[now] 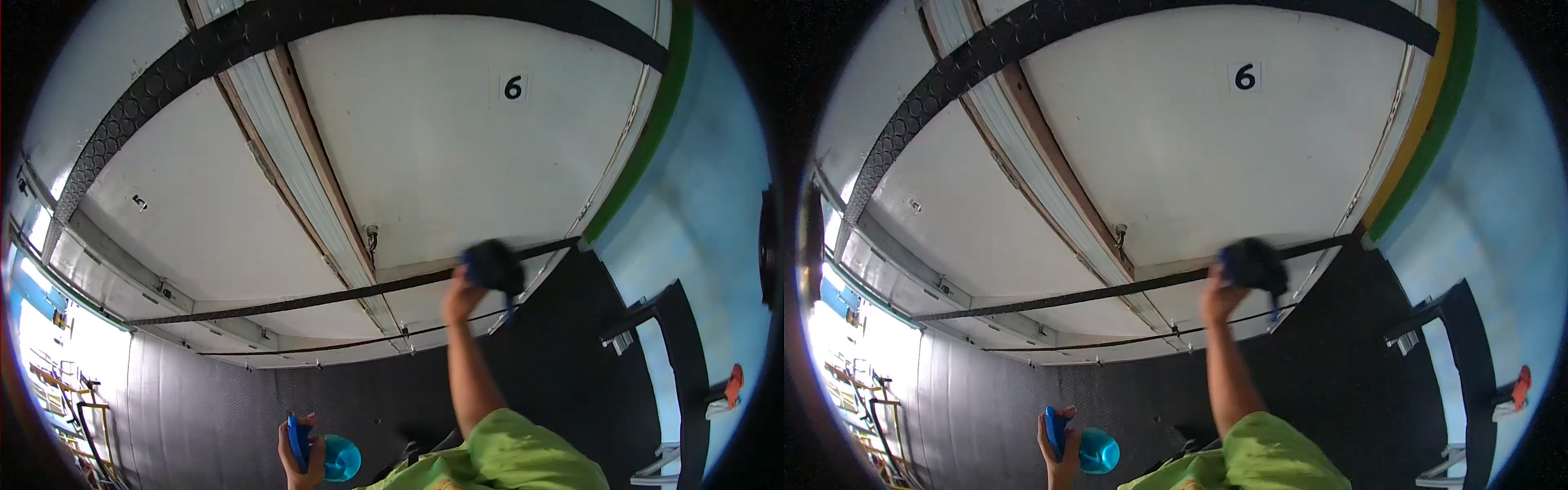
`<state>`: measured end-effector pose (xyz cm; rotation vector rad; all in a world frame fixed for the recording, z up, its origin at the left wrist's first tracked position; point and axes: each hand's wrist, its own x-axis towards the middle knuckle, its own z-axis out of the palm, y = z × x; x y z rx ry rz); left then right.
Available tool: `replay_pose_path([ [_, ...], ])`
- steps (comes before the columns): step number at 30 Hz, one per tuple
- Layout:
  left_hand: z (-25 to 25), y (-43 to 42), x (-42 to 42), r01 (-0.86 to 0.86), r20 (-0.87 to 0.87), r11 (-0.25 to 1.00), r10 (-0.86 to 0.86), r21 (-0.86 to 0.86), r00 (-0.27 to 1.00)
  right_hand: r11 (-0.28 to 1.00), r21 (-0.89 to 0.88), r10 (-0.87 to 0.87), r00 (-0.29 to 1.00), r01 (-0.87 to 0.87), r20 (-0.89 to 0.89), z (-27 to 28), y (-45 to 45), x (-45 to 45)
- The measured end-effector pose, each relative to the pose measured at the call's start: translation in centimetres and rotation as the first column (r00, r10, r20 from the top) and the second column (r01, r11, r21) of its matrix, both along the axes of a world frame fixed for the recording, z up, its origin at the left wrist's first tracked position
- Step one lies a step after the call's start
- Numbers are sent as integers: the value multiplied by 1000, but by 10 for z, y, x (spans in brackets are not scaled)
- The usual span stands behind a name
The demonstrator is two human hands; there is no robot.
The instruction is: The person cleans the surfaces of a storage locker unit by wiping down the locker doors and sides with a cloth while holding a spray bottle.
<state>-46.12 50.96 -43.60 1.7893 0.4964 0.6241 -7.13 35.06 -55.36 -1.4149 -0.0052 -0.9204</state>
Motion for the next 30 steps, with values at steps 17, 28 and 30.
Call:
replay_pose_path([
  [17, 11, 37, -27, -58, -15, 992, 57, -113, 998, 793, -532, 298, 951, -296, -86, 10, 126, -121],
  [28, 1, 51, -44, -78, -99, 985, 63, -153, 993, 559, -829, 240, 957, -1, 161, 42, 119, -101],
  [30, -6, 51, -43, -75, -121, 984, 56, -159, 991, 455, -886, 268, 963, -91, 38, -23, 105, -109],
])
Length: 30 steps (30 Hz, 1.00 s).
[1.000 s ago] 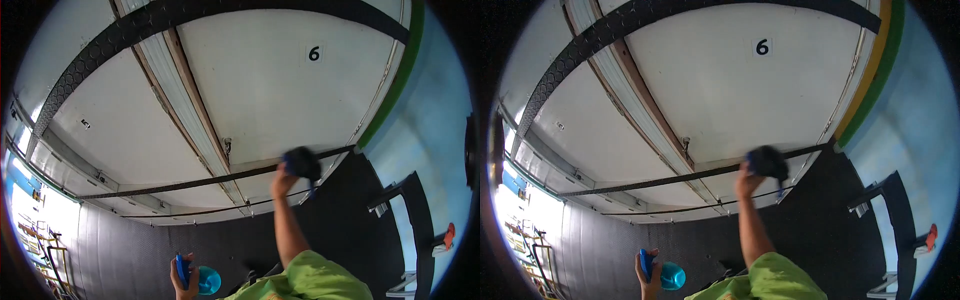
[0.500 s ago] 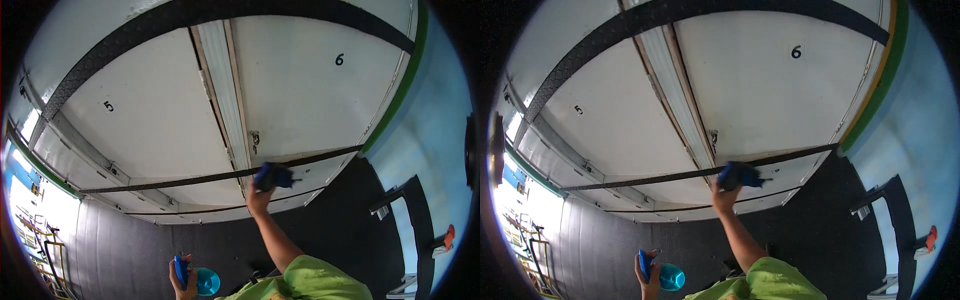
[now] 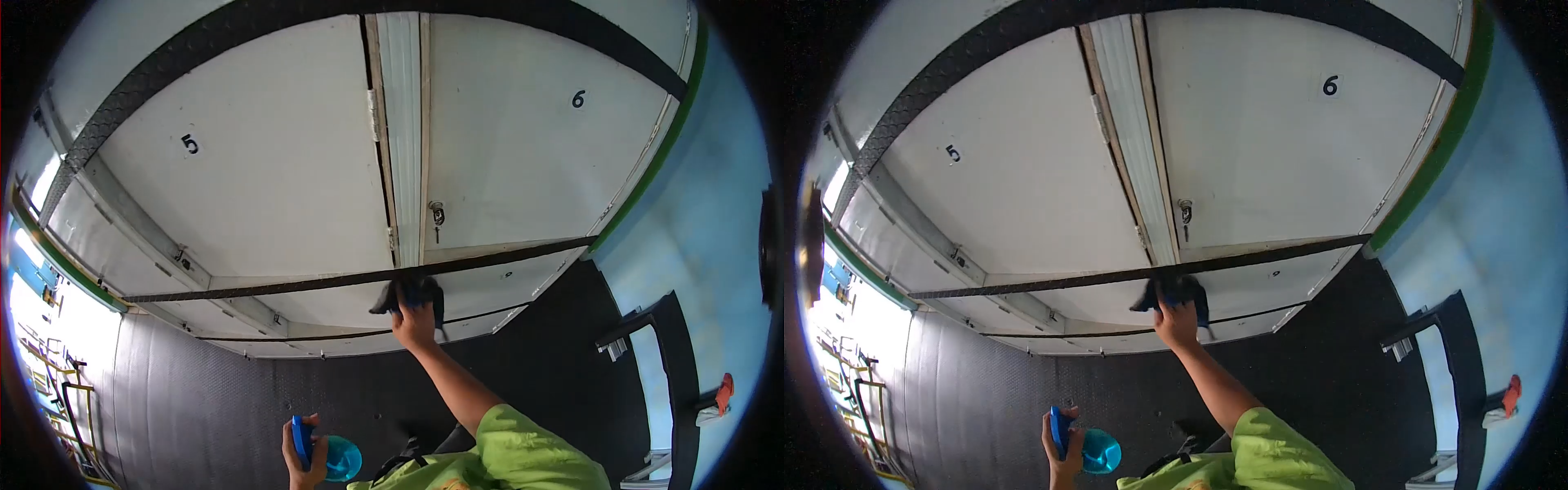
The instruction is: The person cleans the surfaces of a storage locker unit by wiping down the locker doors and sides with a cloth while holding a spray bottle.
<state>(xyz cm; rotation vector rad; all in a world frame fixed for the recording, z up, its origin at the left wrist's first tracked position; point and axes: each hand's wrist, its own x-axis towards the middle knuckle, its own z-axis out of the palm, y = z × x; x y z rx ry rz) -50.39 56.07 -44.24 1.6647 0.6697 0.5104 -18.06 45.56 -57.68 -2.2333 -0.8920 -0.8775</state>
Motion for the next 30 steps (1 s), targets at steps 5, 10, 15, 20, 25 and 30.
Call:
replay_pose_path([
  [5, -111, 36, -32, 229, -83, 973, -230, -11, 970, 999, -4, -42, 980, 42, -192, -57, -15, -5],
  [10, -132, -12, 30, 33, -119, 889, -98, -457, 988, 996, 44, -77, 993, 73, 90, -33, -24, 26],
  [15, -148, -55, 92, 249, -227, 940, -302, -235, 926, 921, 191, -336, 940, 340, -50, -78, -132, 82],
  [20, -171, -101, 159, 410, -160, 904, -426, -124, 890, 793, 512, -333, 939, 330, -90, -103, -212, 168],
  [25, -298, -131, 215, 522, -91, 852, -517, 42, 851, 949, 305, 44, 990, -84, 137, -105, -88, 106],
  [30, -392, -145, 263, 572, 105, 817, -564, -69, 819, 973, 195, 37, 921, -121, 389, -147, -112, 119],
])
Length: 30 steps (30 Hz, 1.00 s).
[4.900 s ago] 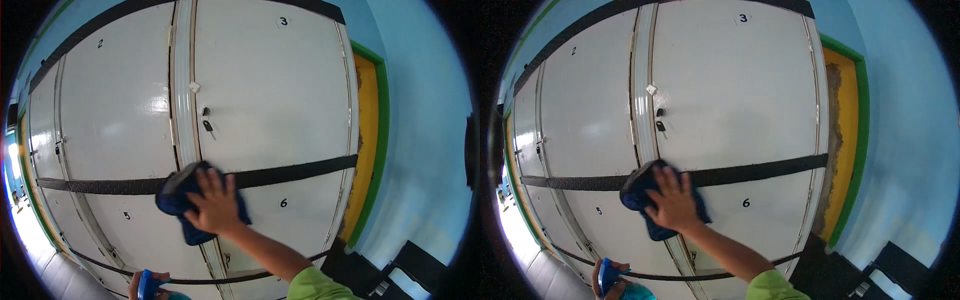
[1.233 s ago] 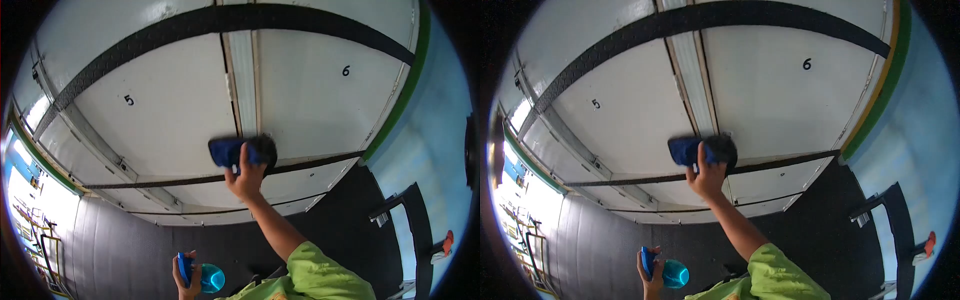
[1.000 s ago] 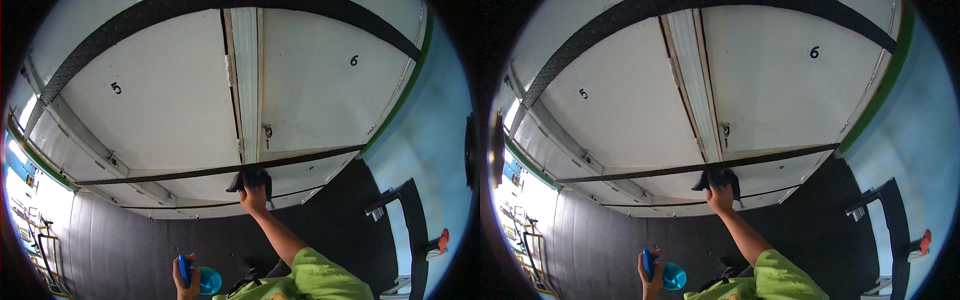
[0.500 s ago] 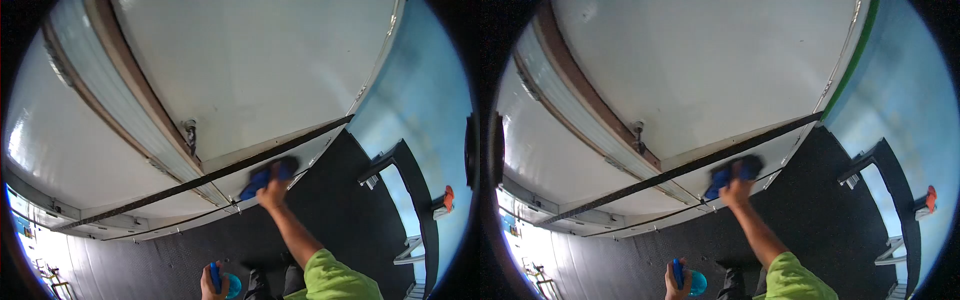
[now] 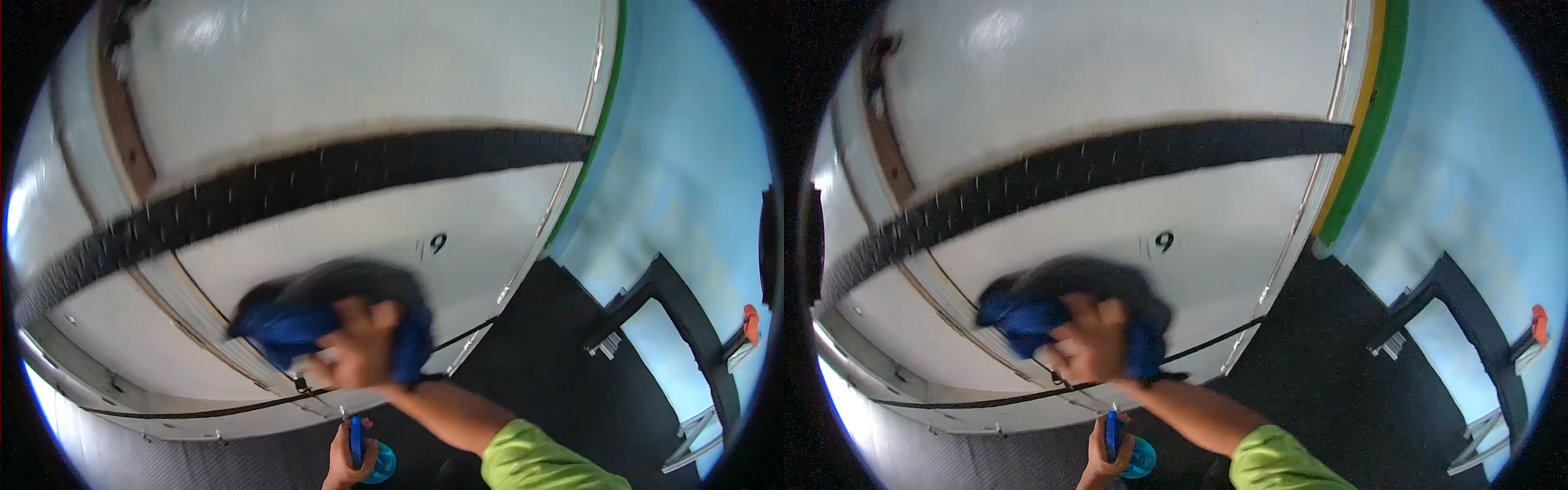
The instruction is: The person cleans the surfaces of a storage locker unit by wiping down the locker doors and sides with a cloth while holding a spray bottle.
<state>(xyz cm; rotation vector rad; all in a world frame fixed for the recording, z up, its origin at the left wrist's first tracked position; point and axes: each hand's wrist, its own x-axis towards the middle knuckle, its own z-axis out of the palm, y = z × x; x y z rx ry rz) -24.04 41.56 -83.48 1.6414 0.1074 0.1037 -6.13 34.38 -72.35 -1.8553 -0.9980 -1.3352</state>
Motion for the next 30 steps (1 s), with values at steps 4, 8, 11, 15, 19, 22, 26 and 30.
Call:
replay_pose_path([
  [4, -108, 16, 3, -83, 127, 975, 58, 204, 990, 902, 139, -429, 889, 410, 160, 15, -152, 108],
  [8, -191, 1, -5, -137, 409, 847, -102, 514, 907, 764, 368, -589, 806, 529, 64, 75, -153, 119],
  [11, -176, -9, -5, -103, 424, 819, -181, 564, 887, 913, 32, -396, 864, 407, 311, 15, -135, 71],
  [15, -179, -8, -13, -80, 390, 840, -163, 536, 906, 944, -134, -266, 934, 303, 237, -56, -191, 65],
  [19, -155, -17, -43, -54, 266, 807, -129, 588, 955, 879, 104, -476, 841, 466, 257, -15, -219, 97],
  [22, -130, -21, -49, 109, 59, 767, -189, 633, 980, 896, 271, -383, 920, 351, 77, 24, -168, 84],
  [26, -130, -29, -44, 107, 48, 822, -161, 559, 986, 934, -139, -269, 906, 328, 327, -36, -117, 48],
  [30, -101, -35, -48, 245, -73, 819, -243, 519, 967, 932, -296, -112, 945, 207, 307, -195, -168, 82],
])
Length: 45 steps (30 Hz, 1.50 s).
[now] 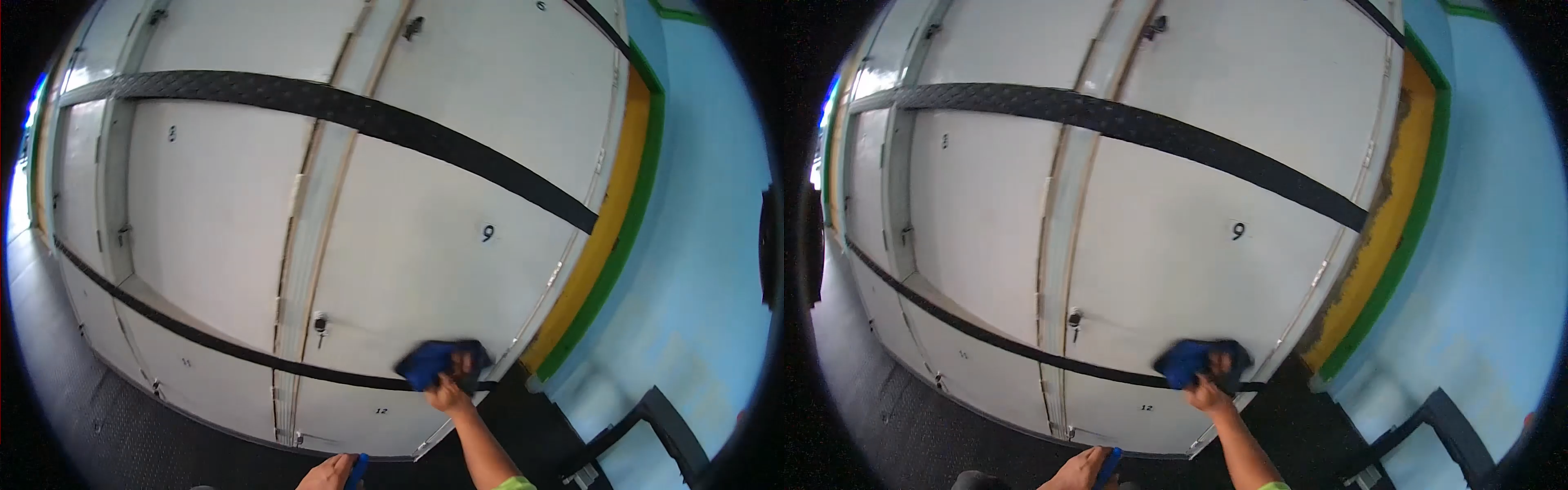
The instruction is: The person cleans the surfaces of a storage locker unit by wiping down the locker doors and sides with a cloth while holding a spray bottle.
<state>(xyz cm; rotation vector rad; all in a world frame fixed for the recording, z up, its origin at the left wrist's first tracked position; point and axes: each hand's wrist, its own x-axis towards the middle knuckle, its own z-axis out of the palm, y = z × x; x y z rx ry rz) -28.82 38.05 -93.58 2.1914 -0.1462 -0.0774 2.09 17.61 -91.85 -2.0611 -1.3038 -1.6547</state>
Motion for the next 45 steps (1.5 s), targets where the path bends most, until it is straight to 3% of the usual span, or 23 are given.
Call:
replay_pose_path([
  [2, 0, -5, -10, -50, 79, 998, 53, -47, 995, 957, 249, 220, 931, -148, -292, 16, -29, -2],
  [4, 2, -7, -17, -72, 145, 994, 84, -83, 986, 804, 337, -496, 865, 490, -75, 61, -28, 2],
  [6, 9, -9, -22, -32, 169, 985, 61, -171, 984, 797, 577, -27, 966, 177, -259, 128, 2, -5],
  [8, -6, -10, -20, -18, 182, 990, 44, -140, 982, 842, 449, -192, 944, 299, -269, 128, 25, 7],
  [10, -9, -12, -17, -17, 205, 993, 41, -117, 978, 916, 300, -278, 961, 268, -10, 106, 52, -6],
  [12, -1, -12, -19, 46, 243, 992, -16, -116, 970, 971, -91, -225, 974, 222, -34, 59, 57, -47],
  [14, 2, -14, -18, 39, 232, 987, -1, -158, 973, 941, -303, -257, 904, 154, -340, -20, 27, -37],
  [15, 3, -12, -18, 45, 219, 981, -3, -187, 976, 973, -230, -73, 910, -25, -409, -13, 16, -24],
  [17, 9, -8, -18, -3, 211, 982, 43, -187, 976, 998, -40, -63, 965, 55, -253, 15, 26, -21],
  [19, 9, -13, -25, -71, 331, 979, 133, -192, 934, 946, 253, -116, 943, 200, -311, 75, 55, -36],
  [21, 10, -16, -23, -84, 329, 968, 162, -237, 930, 909, 412, 40, 969, 67, -245, 126, 95, -46],
  [22, 8, -16, -20, -97, 343, 960, 186, -261, 921, 914, 405, 2, 999, -22, 50, 139, 117, -57],
  [24, 1, -19, -16, -126, 421, 967, 212, -222, 882, 992, 113, -57, 998, 55, 16, 128, 141, -83],
  [26, 16, -13, -17, -94, 380, 964, 187, -251, 906, 983, -185, -6, 998, -5, -59, 68, 146, -82],
  [28, 24, -10, -20, -117, 392, 961, 211, -250, 896, 927, -231, 193, 904, -296, -382, -15, 122, -48],
  [29, 26, -7, -24, -128, 394, 960, 221, -249, 892, 943, -240, 126, 914, -231, -387, -22, 103, -48],
  [30, 29, -3, -27, -159, 395, 953, 254, -257, 883, 953, -252, 61, 920, -169, -387, -14, 87, -44],
  [32, 34, -2, -27, -127, 319, 969, 192, -213, 928, 992, -44, 115, 993, -115, -6, 29, 79, -30],
  [36, 24, -1, -16, -113, 429, 985, 160, -133, 889, 984, 179, 18, 998, -8, -56, 157, 134, -69],
  [38, 36, 3, -15, -91, 208, 983, 124, -159, 970, 991, -52, -120, 992, 122, 47, 164, 159, -80],
  [40, 22, -1, -15, -93, 283, 986, 130, -140, 950, 981, -194, 46, 994, -27, 94, 160, 169, -78],
  [42, 21, 3, -19, -127, 356, 983, 165, -129, 920, 847, -387, 306, 930, -363, -204, 156, 167, -62],
  [45, 32, 3, -26, -110, 276, 984, 146, -139, 950, 924, -268, 291, 956, -273, 28, 213, 187, -98],
])
